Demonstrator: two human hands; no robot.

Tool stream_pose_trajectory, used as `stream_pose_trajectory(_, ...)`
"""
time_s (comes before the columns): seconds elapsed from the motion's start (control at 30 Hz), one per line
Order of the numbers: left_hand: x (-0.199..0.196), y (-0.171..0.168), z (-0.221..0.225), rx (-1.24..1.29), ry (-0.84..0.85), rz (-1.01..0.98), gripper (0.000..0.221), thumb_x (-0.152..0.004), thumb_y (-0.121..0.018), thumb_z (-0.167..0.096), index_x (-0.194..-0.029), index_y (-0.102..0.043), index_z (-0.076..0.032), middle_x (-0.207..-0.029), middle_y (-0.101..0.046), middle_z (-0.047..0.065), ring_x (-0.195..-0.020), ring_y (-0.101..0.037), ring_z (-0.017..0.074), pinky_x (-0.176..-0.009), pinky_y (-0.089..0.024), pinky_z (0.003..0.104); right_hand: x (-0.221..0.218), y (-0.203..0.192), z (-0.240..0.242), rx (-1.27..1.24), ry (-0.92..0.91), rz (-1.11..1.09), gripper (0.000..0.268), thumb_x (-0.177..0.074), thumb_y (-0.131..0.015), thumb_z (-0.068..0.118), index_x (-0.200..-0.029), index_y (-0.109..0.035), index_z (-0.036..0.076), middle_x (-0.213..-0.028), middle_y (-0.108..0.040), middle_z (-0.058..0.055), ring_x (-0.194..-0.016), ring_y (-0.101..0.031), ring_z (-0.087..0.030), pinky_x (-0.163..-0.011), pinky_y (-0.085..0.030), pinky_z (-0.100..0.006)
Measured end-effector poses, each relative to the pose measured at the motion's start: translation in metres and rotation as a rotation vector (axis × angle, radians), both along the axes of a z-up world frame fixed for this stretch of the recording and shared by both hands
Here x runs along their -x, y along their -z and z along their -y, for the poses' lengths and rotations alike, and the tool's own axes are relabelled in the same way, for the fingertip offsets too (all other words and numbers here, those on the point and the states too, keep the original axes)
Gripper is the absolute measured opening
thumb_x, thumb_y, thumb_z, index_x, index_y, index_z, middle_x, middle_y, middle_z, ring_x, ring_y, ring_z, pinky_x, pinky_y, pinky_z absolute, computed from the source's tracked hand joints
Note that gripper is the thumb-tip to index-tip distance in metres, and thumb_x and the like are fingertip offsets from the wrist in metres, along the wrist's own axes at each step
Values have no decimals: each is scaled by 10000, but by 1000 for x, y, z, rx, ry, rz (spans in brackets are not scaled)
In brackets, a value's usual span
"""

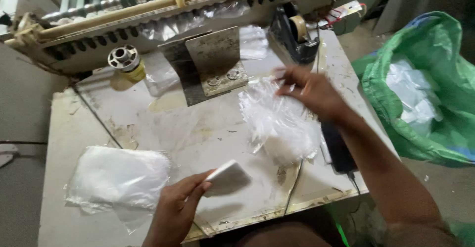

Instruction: Folding and packing small plastic bags into a larger bag at a packaging workstation

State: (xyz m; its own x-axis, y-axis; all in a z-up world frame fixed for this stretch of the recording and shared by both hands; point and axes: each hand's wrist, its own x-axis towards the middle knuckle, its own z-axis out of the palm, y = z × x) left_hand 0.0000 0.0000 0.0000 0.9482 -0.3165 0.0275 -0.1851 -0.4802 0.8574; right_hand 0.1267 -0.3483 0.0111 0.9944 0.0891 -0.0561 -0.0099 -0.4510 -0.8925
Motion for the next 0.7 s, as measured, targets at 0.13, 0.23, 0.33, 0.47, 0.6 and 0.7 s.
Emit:
stream_pose_trajectory(0.13, 12, 55, -6, -164, 17, 656, 367, -935, -667, -2, -1301, -642, 18, -1319, -695, 200, -1218, -710, 312, -1054, -602, 380, -95, 52, 100, 107, 312, 379, 461, -1020, -700, 245, -1390, -562, 7, -1301, -661, -169, -1190, -640, -302, -960, -553, -422)
stream_pose_trajectory(0.23, 23, 111, 1, -392, 74, 697, 348, -978, -622, -3, -1324, -617, 36, -1300, -677, 270, -1227, -687, 401, -1085, -568, 450, -143, 87, 130, 346, 380, 122, 560, -1142, -524, 520, -767, -281, 182, -727, -270, -12, -672, -288, -157, -616, -176, -393)
stream_pose_trajectory(0.33, 33, 122, 22, -269, 33, 709, 333, -953, -657, -30, -1278, -649, 45, -1263, -702, 243, -1192, -701, 367, -1049, -585, 441, -164, 100, 123, 229, 362, -199, 725, -995, -414, 735, -1071, -731, 88, -885, -536, -99, -876, -511, -255, -745, -362, -451)
stream_pose_trajectory(0.47, 41, 109, 35, -204, -78, 692, 264, -980, -601, -22, -1220, -690, 38, -1236, -723, 188, -1169, -709, 337, -1054, -567, 427, -176, 115, 120, 51, 378, -178, 325, -974, -650, 433, -904, -788, 148, -1318, -710, -58, -1327, -587, -234, -1017, -431, -459)
stream_pose_trajectory(0.6, 35, 109, 40, -154, -126, 663, 260, -972, -617, -40, -1211, -708, 2, -1227, -737, 154, -1151, -723, 304, -1035, -580, 392, -147, 84, 107, 34, 393, 196, 257, -1004, -591, 224, -842, -774, 144, -893, -734, 50, -909, -652, -72, -860, -497, -275)
stream_pose_trajectory(0.7, 35, 97, 50, -153, -174, 661, 248, -951, -647, 4, -1190, -711, 11, -1180, -748, 164, -1117, -739, 317, -984, -610, 398, -102, 67, 89, 123, 537, 25, 208, -1083, -609, 153, -942, -755, 106, -814, -693, -21, -691, -589, -88, -637, -498, -245)
